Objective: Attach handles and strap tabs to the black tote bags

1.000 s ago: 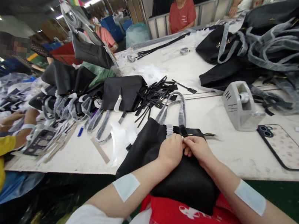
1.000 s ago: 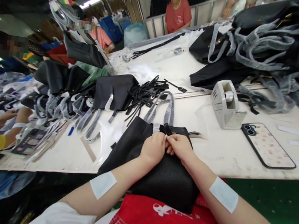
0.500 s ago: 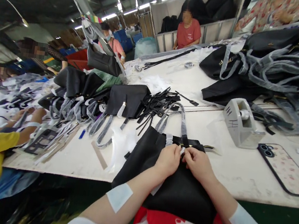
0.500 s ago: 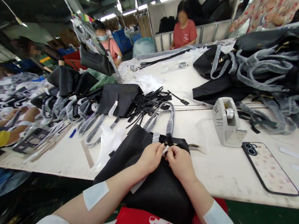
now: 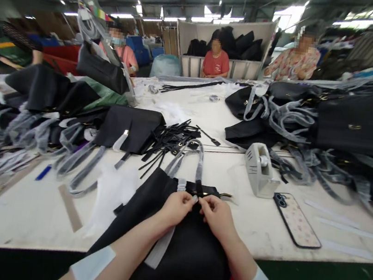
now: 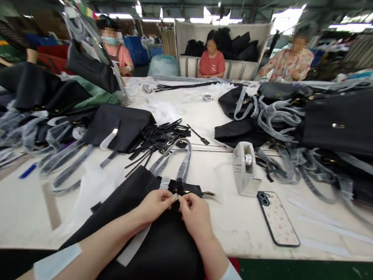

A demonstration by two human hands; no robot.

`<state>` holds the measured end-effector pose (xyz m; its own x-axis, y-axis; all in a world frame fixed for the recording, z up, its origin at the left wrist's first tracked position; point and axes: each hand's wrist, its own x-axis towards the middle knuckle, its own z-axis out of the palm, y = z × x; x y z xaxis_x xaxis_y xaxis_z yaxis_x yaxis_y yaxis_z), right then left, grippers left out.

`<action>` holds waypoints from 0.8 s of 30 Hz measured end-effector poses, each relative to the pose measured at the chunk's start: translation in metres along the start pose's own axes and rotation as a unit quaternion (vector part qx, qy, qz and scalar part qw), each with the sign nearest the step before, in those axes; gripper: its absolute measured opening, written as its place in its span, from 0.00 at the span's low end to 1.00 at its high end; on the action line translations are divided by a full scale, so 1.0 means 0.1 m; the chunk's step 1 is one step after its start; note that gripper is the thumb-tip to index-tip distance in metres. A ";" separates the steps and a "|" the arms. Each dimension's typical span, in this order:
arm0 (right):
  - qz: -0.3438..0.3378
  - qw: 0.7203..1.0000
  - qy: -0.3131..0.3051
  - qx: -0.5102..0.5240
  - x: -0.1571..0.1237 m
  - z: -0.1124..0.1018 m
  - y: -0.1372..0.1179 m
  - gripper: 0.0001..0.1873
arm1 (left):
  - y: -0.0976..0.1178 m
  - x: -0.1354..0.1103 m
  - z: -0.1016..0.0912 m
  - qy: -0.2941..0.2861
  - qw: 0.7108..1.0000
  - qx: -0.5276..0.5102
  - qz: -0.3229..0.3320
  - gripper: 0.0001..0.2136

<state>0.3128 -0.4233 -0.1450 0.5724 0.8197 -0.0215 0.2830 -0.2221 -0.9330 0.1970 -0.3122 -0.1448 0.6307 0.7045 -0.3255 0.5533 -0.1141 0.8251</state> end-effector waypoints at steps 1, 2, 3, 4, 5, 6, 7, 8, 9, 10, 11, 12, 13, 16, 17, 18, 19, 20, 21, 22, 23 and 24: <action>-0.010 1.000 0.026 -0.007 0.01 -0.13 -0.01 0.15 | -0.02 0.01 0.00 -0.008 1.000 -0.028 -0.010 0.13; -0.018 0.998 0.065 -0.018 0.03 -0.29 0.00 0.15 | -0.03 0.02 -0.01 -0.015 0.998 -0.052 -0.015 0.14; -0.023 0.992 0.121 -0.039 0.08 -0.49 0.02 0.15 | -0.05 0.03 -0.01 -0.020 0.997 -0.072 -0.017 0.15; -0.028 0.980 0.184 -0.065 0.13 -0.72 0.07 0.16 | -0.06 0.03 -0.01 -0.024 0.996 -0.085 -0.019 0.16; -0.028 0.964 0.246 -0.091 0.21 -0.97 0.13 0.16 | -0.07 0.04 -0.01 -0.026 0.995 -0.091 -0.019 0.16; -0.033 0.932 0.328 -0.147 0.30 -1.21 0.20 0.17 | -0.08 0.04 0.00 -0.027 0.995 -0.091 -0.016 0.17; -0.027 0.912 0.362 -0.190 0.40 -1.44 0.28 0.18 | -0.09 0.04 0.00 -0.027 0.996 -0.088 -0.011 0.17; -0.005 0.910 0.358 -0.209 0.51 -1.65 0.36 0.19 | -0.09 0.05 0.01 -0.028 0.996 -0.081 -0.006 0.16; 0.030 0.926 0.317 -0.203 0.61 -1.81 0.45 0.19 | -0.10 0.05 0.01 -0.029 0.997 -0.073 -0.001 0.16; 0.049 0.936 0.289 -0.196 0.70 -1.93 0.52 0.19 | -0.10 0.06 0.01 -0.030 0.997 -0.065 0.004 0.16; 0.064 0.946 0.261 -0.183 0.78 -2.01 0.59 0.20 | -0.10 0.06 0.01 -0.030 0.998 -0.057 0.007 0.15; 0.072 0.954 0.239 -0.168 0.84 -2.05 0.65 0.20 | -0.11 0.06 0.01 -0.029 0.998 -0.049 0.009 0.15; 0.072 0.958 0.229 -0.155 0.88 -2.06 0.70 0.21 | -0.11 0.07 0.01 -0.029 0.999 -0.044 0.010 0.14; 0.052 0.965 0.227 -0.120 0.90 -2.01 0.78 0.20 | -0.10 0.06 0.00 -0.031 0.999 -0.040 0.004 0.14; 0.042 0.965 0.231 -0.113 0.88 -1.99 0.80 0.20 | -0.09 0.05 0.00 -0.032 0.999 -0.040 0.002 0.14; 0.032 0.965 0.236 -0.108 0.85 -1.98 0.81 0.20 | -0.08 0.05 -0.01 -0.032 0.999 -0.041 0.001 0.14; 0.022 0.964 0.242 -0.105 0.81 -1.97 0.81 0.20 | -0.07 0.04 -0.01 -0.031 0.999 -0.042 0.000 0.14; 0.013 0.963 0.248 -0.105 0.77 -1.96 0.81 0.19 | -0.07 0.04 -0.01 -0.029 0.999 -0.043 -0.001 0.14; 0.005 0.961 0.256 -0.107 0.72 -1.95 0.81 0.18 | -0.06 0.04 -0.01 -0.028 0.999 -0.045 -0.002 0.14; -0.002 0.958 0.265 -0.110 0.67 -1.94 0.80 0.17 | -0.06 0.04 -0.01 -0.028 0.999 -0.047 -0.003 0.14; -0.007 0.955 0.275 -0.113 0.61 -1.94 0.80 0.16 | -0.05 0.04 -0.01 -0.027 0.998 -0.050 -0.004 0.14; -0.011 0.951 0.285 -0.117 0.55 -1.93 0.80 0.16 | -0.05 0.04 -0.01 -0.026 0.998 -0.054 -0.005 0.14</action>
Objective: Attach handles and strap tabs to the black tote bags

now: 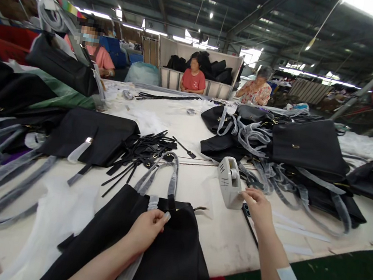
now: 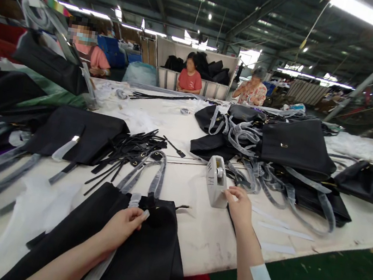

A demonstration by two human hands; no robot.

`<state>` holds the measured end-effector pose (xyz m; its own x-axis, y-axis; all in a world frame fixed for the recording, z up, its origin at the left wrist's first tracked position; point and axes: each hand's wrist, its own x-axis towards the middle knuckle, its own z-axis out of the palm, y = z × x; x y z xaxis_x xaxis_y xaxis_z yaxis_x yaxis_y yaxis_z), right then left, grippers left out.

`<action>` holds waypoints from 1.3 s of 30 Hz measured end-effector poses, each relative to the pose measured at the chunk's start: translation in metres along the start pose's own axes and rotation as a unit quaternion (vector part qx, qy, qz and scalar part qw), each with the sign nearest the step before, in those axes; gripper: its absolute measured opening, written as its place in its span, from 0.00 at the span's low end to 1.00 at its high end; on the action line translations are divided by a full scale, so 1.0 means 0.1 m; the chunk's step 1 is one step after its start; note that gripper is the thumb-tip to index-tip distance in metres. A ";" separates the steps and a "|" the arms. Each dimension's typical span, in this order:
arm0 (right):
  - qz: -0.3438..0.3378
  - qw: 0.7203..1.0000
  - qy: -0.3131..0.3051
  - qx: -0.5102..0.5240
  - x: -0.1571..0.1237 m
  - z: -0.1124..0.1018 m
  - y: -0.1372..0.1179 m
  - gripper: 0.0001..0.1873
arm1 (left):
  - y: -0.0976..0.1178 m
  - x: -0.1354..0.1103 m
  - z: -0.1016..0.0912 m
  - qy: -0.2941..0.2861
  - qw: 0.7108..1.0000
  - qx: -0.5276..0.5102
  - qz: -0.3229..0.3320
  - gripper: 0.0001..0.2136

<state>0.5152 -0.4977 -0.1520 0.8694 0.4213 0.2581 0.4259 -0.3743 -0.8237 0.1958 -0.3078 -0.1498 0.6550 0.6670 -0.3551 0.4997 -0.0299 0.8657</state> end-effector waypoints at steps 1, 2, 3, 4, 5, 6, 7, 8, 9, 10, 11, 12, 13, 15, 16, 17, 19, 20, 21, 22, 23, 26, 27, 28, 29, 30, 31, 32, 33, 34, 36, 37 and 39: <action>0.003 1.000 0.009 -0.004 -0.06 -0.02 0.01 0.16 | 0.00 0.00 0.00 0.001 1.000 -0.004 0.001 0.15; 0.019 1.000 0.009 -0.003 -0.12 -0.04 0.01 0.15 | 0.00 0.00 0.00 0.001 1.000 -0.011 0.002 0.15; 0.045 0.999 0.000 0.005 -0.17 -0.05 0.03 0.15 | 0.00 0.00 0.01 0.001 1.000 -0.021 0.000 0.16; 0.076 0.997 -0.016 0.019 -0.22 -0.05 0.04 0.15 | 0.00 -0.01 0.01 -0.003 0.999 -0.035 -0.005 0.16; 0.107 0.993 -0.034 0.035 -0.25 -0.05 0.06 0.15 | 0.00 -0.01 0.01 -0.008 0.999 -0.051 -0.013 0.17; 0.134 0.988 -0.053 0.052 -0.28 -0.04 0.08 0.15 | 0.01 -0.01 0.02 -0.013 0.997 -0.067 -0.022 0.17; 0.151 0.984 -0.065 0.067 -0.29 -0.03 0.10 0.15 | 0.01 -0.01 0.02 -0.018 0.996 -0.081 -0.030 0.18; 0.158 0.982 -0.071 0.076 -0.29 -0.01 0.11 0.15 | 0.01 -0.01 0.02 -0.023 0.995 -0.091 -0.036 0.19; 0.161 0.981 -0.071 0.079 -0.29 0.00 0.13 0.15 | 0.02 -0.01 0.01 -0.026 0.994 -0.097 -0.039 0.19; 0.166 0.980 -0.072 0.080 -0.27 0.01 0.14 0.15 | 0.02 -0.01 0.01 -0.027 0.994 -0.099 -0.039 0.19; 0.171 0.979 -0.071 0.080 -0.25 0.02 0.15 0.14 | 0.03 -0.02 0.01 -0.024 0.994 -0.098 -0.039 0.19; 0.177 0.979 -0.070 0.079 -0.24 0.02 0.16 0.14 | 0.03 -0.02 0.00 -0.020 0.995 -0.095 -0.038 0.19; 0.183 0.978 -0.070 0.076 -0.22 0.02 0.18 0.13 | 0.04 -0.02 0.00 -0.014 0.995 -0.093 -0.037 0.19; 0.196 0.976 -0.069 0.062 -0.21 0.00 0.20 0.11 | 0.05 -0.03 0.00 -0.002 0.995 -0.092 -0.036 0.16; 0.203 0.975 -0.070 0.052 -0.21 -0.01 0.20 0.11 | 0.05 -0.03 0.00 0.002 0.995 -0.095 -0.036 0.15; 0.209 0.975 -0.070 0.042 -0.23 -0.03 0.17 0.10 | 0.06 -0.04 0.00 0.005 0.995 -0.098 -0.035 0.13; 0.208 0.975 -0.068 0.025 -0.28 -0.05 0.04 0.10 | 0.07 -0.05 0.01 0.009 0.995 -0.098 -0.032 0.10; 0.197 0.978 -0.068 0.026 -0.33 -0.04 -0.08 0.10 | 0.08 -0.06 0.01 0.012 0.995 -0.096 -0.029 0.10; 0.179 0.980 -0.071 0.037 -0.40 -0.02 -0.23 0.11 | 0.09 -0.07 0.01 0.014 0.995 -0.093 -0.027 0.09; 0.157 0.983 -0.077 0.061 -0.48 0.03 -0.41 0.12 | 0.09 -0.07 0.02 0.016 0.996 -0.089 -0.025 0.09; 0.130 0.981 -0.097 0.104 -0.57 0.09 -0.62 0.13 | 0.09 -0.08 0.02 0.019 0.996 -0.085 -0.024 0.09; 0.100 0.932 -0.246 0.245 -0.87 0.40 -1.21 0.15 | 0.08 -0.09 0.02 0.019 0.996 -0.083 -0.020 0.10; 0.108 0.909 -0.306 0.264 -0.96 0.52 -1.37 0.16 | 0.08 -0.09 0.02 0.018 0.996 -0.084 -0.017 0.10; 0.115 0.887 -0.352 0.274 -1.04 0.64 -1.48 0.18 | 0.08 -0.10 0.02 0.017 0.996 -0.087 -0.014 0.10; 0.125 0.870 -0.388 0.277 -1.11 0.76 -1.55 0.19 | 0.07 -0.10 0.02 0.016 0.996 -0.091 -0.011 0.10; 0.134 0.859 -0.413 0.273 -1.17 0.87 -1.58 0.20 | 0.07 -0.10 0.02 0.016 0.995 -0.094 -0.007 0.10; 0.144 0.853 -0.426 0.265 -1.20 0.96 -1.57 0.21 | 0.07 -0.11 0.02 0.016 0.995 -0.097 -0.004 0.10; 0.154 0.850 -0.432 0.257 -1.22 1.03 -1.54 0.21 | 0.07 -0.11 0.01 0.016 0.995 -0.100 -0.003 0.10; 0.165 0.849 -0.435 0.252 -1.23 1.08 -1.50 0.21 | 0.07 -0.11 0.01 0.016 0.994 -0.105 -0.002 0.11; 0.176 0.846 -0.437 0.249 -1.23 1.11 -1.45 0.20 | 0.06 -0.11 0.02 0.015 0.994 -0.110 -0.003 0.10; 0.198 0.835 -0.444 0.259 -1.21 1.13 -1.37 0.18 | 0.05 -0.11 0.02 0.014 0.993 -0.116 -0.004 0.09; 0.210 0.825 -0.449 0.271 -1.20 1.12 -1.34 0.17 | 0.05 -0.11 0.02 0.014 0.993 -0.117 -0.004 0.08; 0.235 0.807 -0.455 0.294 -1.18 1.10 -1.33 0.16 | 0.04 -0.10 0.03 0.013 0.993 -0.114 -0.003 0.07</action>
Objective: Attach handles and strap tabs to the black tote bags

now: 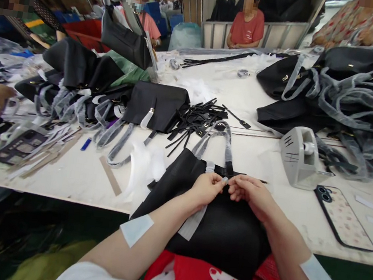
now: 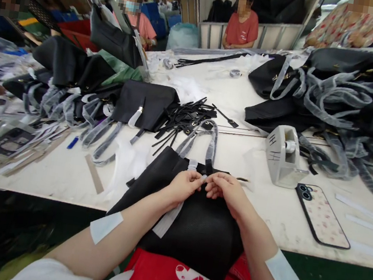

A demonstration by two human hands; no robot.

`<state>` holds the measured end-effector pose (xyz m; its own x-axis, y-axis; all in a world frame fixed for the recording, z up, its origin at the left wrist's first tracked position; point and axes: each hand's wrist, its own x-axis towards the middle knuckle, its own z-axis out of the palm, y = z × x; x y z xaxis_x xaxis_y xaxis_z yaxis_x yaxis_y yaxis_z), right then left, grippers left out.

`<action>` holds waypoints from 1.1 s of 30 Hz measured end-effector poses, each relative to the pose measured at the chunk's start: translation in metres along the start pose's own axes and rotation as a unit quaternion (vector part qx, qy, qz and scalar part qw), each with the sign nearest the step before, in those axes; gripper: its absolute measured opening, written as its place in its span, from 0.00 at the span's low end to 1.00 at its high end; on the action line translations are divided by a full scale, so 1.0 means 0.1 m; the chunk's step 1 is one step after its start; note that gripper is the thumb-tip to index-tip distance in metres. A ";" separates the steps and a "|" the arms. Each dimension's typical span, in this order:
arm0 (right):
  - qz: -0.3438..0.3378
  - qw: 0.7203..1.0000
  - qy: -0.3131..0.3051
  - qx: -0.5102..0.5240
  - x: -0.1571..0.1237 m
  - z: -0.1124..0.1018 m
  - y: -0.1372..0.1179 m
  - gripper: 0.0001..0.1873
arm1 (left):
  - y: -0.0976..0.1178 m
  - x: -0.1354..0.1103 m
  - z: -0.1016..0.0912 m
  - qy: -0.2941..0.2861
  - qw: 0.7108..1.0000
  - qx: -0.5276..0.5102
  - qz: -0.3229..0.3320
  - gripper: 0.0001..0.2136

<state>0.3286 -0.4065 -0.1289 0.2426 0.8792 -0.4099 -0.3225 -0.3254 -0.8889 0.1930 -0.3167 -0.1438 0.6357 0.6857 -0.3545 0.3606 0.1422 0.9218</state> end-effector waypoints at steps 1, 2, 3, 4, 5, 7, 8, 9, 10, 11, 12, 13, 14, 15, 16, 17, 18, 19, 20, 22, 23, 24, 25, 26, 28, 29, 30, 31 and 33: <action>0.008 1.000 -0.004 0.013 0.00 0.00 -0.01 0.16 | 0.00 0.00 0.00 -0.001 1.000 0.002 0.000 0.07; 0.014 1.000 -0.004 0.020 0.00 0.00 -0.01 0.17 | 0.00 0.00 0.00 -0.001 1.000 0.004 0.001 0.07; 0.019 1.000 0.001 0.019 0.00 0.01 -0.02 0.18 | 0.00 0.01 0.00 -0.001 1.000 0.006 -0.001 0.07; 0.021 1.000 0.010 0.009 0.01 0.02 -0.02 0.19 | 0.00 0.01 0.00 -0.002 1.000 0.008 -0.002 0.07; 0.019 1.000 0.023 -0.009 0.03 0.03 -0.01 0.20 | 0.00 0.01 0.00 -0.002 1.000 0.009 -0.004 0.07; 0.009 0.997 0.050 -0.061 0.06 0.05 0.02 0.21 | -0.01 0.01 0.01 -0.002 1.000 0.010 -0.002 0.07; 0.003 0.994 0.061 -0.086 0.08 0.06 0.03 0.21 | -0.02 0.02 0.01 -0.003 1.000 0.010 0.001 0.07; 0.000 0.992 0.069 -0.107 0.09 0.07 0.05 0.21 | -0.03 0.02 0.02 -0.003 1.000 0.010 0.003 0.07; -0.001 0.990 0.075 -0.122 0.11 0.07 0.06 0.21 | -0.04 0.03 0.02 -0.003 1.000 0.010 0.006 0.07; 0.001 0.988 0.082 -0.132 0.12 0.08 0.07 0.21 | -0.05 0.04 0.03 -0.003 1.000 0.010 0.008 0.06; 0.004 0.986 0.087 -0.139 0.13 0.08 0.08 0.21 | -0.06 0.04 0.03 -0.003 1.000 0.009 0.010 0.06; 0.005 0.985 0.092 -0.144 0.14 0.08 0.08 0.20 | -0.07 0.05 0.03 -0.003 1.000 0.007 0.012 0.05; 0.006 0.984 0.096 -0.150 0.15 0.08 0.09 0.20 | -0.07 0.05 0.03 -0.004 1.000 0.006 0.012 0.05; 0.006 0.983 0.097 -0.154 0.15 0.07 0.09 0.20 | -0.07 0.05 0.03 -0.004 1.000 0.006 0.009 0.05; 0.006 0.983 0.096 -0.155 0.15 0.07 0.09 0.20 | -0.06 0.05 0.02 -0.005 1.000 0.007 0.005 0.05; 0.005 0.984 0.091 -0.152 0.15 0.06 0.09 0.20 | -0.05 0.05 0.02 -0.004 1.000 0.009 0.000 0.07; 0.005 0.986 0.083 -0.146 0.14 0.04 0.10 0.20 | -0.03 0.04 0.01 -0.003 1.000 0.012 -0.004 0.09; 0.005 0.988 0.072 -0.135 0.13 0.03 0.11 0.19 | -0.01 0.04 0.00 0.000 1.000 0.013 -0.008 0.11; 0.006 0.991 0.059 -0.121 0.12 0.01 0.11 0.19 | 0.01 0.04 -0.01 0.003 1.000 0.013 -0.010 0.12; 0.012 0.996 0.029 -0.084 0.10 -0.03 0.13 0.18 | 0.04 0.03 -0.02 0.002 1.000 0.011 -0.019 0.13; 0.020 0.997 0.014 -0.067 0.09 -0.06 0.14 0.18 | 0.06 0.03 -0.03 -0.002 1.000 0.010 -0.028 0.12; 0.032 0.998 0.000 -0.053 0.08 -0.08 0.15 0.18 | 0.07 0.03 -0.04 -0.007 0.999 0.007 -0.040 0.12; 0.045 0.998 -0.014 -0.043 0.07 -0.09 0.16 0.18 | 0.08 0.03 -0.04 -0.014 0.998 0.004 -0.055 0.13; 0.057 0.997 -0.024 -0.038 0.06 -0.11 0.17 0.17 | 0.09 0.02 -0.05 -0.020 0.997 0.001 -0.073 0.13; 0.071 0.996 -0.034 -0.039 0.05 -0.12 0.18 0.16 | 0.11 0.02 -0.05 -0.030 0.994 -0.009 -0.103 0.13; 0.072 0.996 -0.038 -0.041 0.04 -0.12 0.19 0.16 | 0.12 0.02 -0.06 -0.036 0.993 -0.018 -0.114 0.13; 0.070 0.996 -0.042 -0.044 0.04 -0.12 0.19 0.15 | 0.13 0.01 -0.06 -0.040 0.991 -0.028 -0.124 0.13; 0.067 0.996 -0.047 -0.046 0.04 -0.12 0.19 0.15 | 0.14 0.01 -0.06 -0.046 0.989 -0.041 -0.134 0.13; 0.058 0.995 -0.056 -0.053 0.04 -0.11 0.20 0.15 | 0.17 -0.01 -0.08 -0.059 0.980 -0.085 -0.167 0.12</action>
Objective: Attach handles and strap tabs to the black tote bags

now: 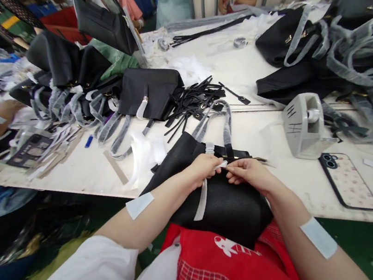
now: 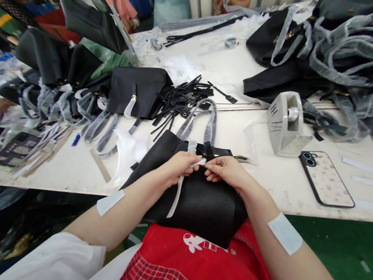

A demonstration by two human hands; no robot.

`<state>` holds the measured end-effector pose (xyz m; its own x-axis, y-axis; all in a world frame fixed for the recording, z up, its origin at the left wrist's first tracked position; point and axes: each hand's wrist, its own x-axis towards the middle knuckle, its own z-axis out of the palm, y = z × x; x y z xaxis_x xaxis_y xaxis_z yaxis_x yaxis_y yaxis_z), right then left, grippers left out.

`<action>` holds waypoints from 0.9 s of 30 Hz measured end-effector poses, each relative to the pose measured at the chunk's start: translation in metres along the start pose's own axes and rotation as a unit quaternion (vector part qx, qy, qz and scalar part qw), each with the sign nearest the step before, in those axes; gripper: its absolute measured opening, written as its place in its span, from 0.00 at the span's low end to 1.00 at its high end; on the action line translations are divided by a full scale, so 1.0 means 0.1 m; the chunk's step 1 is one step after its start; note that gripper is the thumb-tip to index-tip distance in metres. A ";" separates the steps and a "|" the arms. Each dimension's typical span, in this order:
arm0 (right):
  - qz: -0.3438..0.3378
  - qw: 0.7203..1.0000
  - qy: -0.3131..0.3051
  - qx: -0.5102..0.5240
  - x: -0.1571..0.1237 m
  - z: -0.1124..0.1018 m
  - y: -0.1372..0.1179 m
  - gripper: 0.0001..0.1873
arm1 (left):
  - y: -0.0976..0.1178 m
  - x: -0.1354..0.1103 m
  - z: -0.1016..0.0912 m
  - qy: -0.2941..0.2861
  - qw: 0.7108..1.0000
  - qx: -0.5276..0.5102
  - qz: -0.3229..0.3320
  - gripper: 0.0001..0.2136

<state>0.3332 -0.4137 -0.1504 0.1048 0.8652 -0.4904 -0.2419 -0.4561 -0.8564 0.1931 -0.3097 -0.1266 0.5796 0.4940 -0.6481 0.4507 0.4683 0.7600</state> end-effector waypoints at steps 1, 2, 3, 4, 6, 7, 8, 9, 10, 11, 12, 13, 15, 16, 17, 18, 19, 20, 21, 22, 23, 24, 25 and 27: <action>-0.006 1.000 -0.002 -0.004 0.00 0.00 0.00 0.15 | 0.01 -0.02 0.00 -0.010 0.999 -0.023 -0.021 0.12; -0.012 1.000 -0.002 -0.009 0.00 0.01 0.01 0.15 | 0.03 -0.03 0.00 -0.019 0.998 -0.045 -0.040 0.11; -0.019 1.000 -0.002 -0.012 0.00 0.01 0.02 0.15 | 0.04 -0.05 0.00 -0.029 0.996 -0.063 -0.058 0.10; -0.025 1.000 0.000 -0.014 0.00 0.02 0.02 0.15 | 0.06 -0.06 0.00 -0.039 0.994 -0.074 -0.072 0.10; -0.040 0.999 0.002 -0.020 0.01 0.03 0.04 0.15 | 0.08 -0.08 0.00 -0.059 0.991 -0.078 -0.093 0.09; -0.049 0.999 0.002 -0.024 0.01 0.03 0.05 0.15 | 0.08 -0.08 0.01 -0.078 0.987 -0.087 -0.109 0.09; -0.059 0.998 0.004 -0.028 0.01 0.04 0.07 0.14 | 0.08 -0.09 0.01 -0.102 0.981 -0.103 -0.129 0.10; -0.069 0.997 0.007 -0.033 0.01 0.05 0.08 0.13 | 0.08 -0.09 0.01 -0.128 0.973 -0.125 -0.149 0.10; -0.079 0.996 0.013 -0.038 0.01 0.06 0.09 0.13 | 0.08 -0.09 0.00 -0.153 0.962 -0.150 -0.169 0.11; -0.088 0.995 0.021 -0.040 0.01 0.07 0.10 0.12 | 0.07 -0.09 0.00 -0.176 0.950 -0.177 -0.187 0.12; -0.094 0.994 0.030 -0.042 0.01 0.08 0.11 0.12 | 0.07 -0.09 0.00 -0.193 0.940 -0.199 -0.199 0.13; -0.098 0.994 0.039 -0.043 0.01 0.09 0.12 0.11 | 0.06 -0.10 0.00 -0.202 0.934 -0.213 -0.205 0.13; -0.092 0.992 0.062 -0.057 0.01 0.11 0.13 0.11 | 0.05 -0.12 0.02 -0.207 0.928 -0.224 -0.212 0.14; -0.084 0.991 0.076 -0.069 0.02 0.12 0.14 0.12 | 0.05 -0.13 0.04 -0.205 0.929 -0.221 -0.214 0.14; -0.075 0.990 0.090 -0.083 0.04 0.13 0.15 0.13 | 0.04 -0.14 0.06 -0.197 0.934 -0.212 -0.212 0.14; -0.067 0.988 0.103 -0.096 0.05 0.14 0.15 0.15 | 0.03 -0.15 0.09 -0.185 0.941 -0.199 -0.204 0.13; -0.063 0.986 0.113 -0.107 0.07 0.14 0.16 0.17 | 0.01 -0.16 0.12 -0.168 0.950 -0.182 -0.188 0.12; -0.062 0.984 0.119 -0.114 0.08 0.15 0.15 0.19 | 0.00 -0.17 0.14 -0.146 0.963 -0.159 -0.162 0.11; -0.064 0.983 0.121 -0.120 0.09 0.15 0.15 0.20 | -0.02 -0.17 0.16 -0.116 0.978 -0.126 -0.122 0.12; -0.069 0.983 0.119 -0.122 0.09 0.14 0.14 0.20 | -0.04 -0.17 0.16 -0.079 0.991 -0.082 -0.067 0.13; -0.076 0.984 0.112 -0.119 0.08 0.14 0.12 0.19 | -0.05 -0.16 0.16 -0.036 0.999 -0.023 0.000 0.15; -0.085 0.985 0.101 -0.108 0.06 0.13 0.11 0.18 | -0.05 -0.16 0.15 0.007 0.996 0.049 0.074 0.16; -0.093 0.988 0.087 -0.090 0.04 0.12 0.09 0.17 | -0.06 -0.16 0.13 0.049 0.980 0.127 0.147 0.17; -0.102 0.991 0.068 -0.043 -0.02 0.09 0.04 0.17 | -0.05 -0.19 0.10 0.105 0.918 0.277 0.262 0.17</action>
<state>0.3232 -0.4151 -0.1511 0.2744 0.9078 -0.3173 -0.1192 -0.2953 -0.9479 0.1866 -0.3289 -0.1180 0.6977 0.7033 -0.1361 0.4571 -0.2907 0.8406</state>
